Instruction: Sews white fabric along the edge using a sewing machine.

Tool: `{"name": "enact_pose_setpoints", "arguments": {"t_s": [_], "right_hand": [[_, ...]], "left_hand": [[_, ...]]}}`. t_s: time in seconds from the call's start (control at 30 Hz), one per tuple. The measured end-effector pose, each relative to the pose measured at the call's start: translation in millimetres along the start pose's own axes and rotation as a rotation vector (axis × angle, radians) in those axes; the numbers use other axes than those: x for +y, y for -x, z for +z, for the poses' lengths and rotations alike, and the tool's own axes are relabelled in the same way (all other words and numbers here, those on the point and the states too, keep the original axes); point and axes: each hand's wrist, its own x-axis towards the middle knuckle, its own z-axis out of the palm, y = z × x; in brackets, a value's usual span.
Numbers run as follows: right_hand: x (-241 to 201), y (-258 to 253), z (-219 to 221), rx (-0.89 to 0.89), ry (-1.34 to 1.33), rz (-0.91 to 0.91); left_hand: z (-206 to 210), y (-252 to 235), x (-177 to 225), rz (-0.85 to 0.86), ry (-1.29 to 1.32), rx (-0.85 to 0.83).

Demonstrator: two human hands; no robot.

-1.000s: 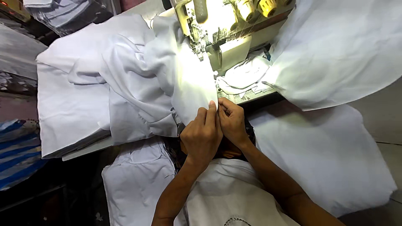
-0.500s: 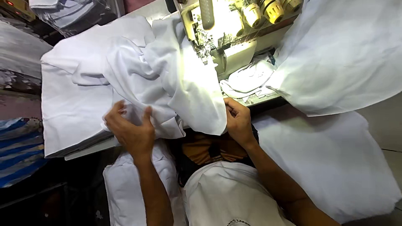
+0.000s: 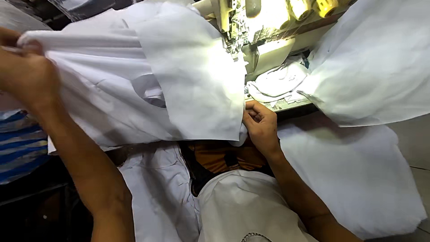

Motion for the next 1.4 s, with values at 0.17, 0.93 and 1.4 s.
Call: {"name": "enact_pose_setpoints", "arguments": {"t_s": [0.17, 0.93, 1.4], "right_hand": [[-5.1, 1.5, -1.0, 0.021, 0.024, 0.027], [0.4, 10.0, -10.6, 0.04, 0.077, -0.036], [2.2, 0.4, -12.0, 0.082, 0.132, -0.043]], "left_hand": [[5.4, 127.6, 112.0, 0.581, 0.086, -0.19], [64.7, 299.3, 204.8, 0.749, 0.441, -0.078], [86.8, 298.3, 222.4, 0.72, 0.38, 0.064]]}}
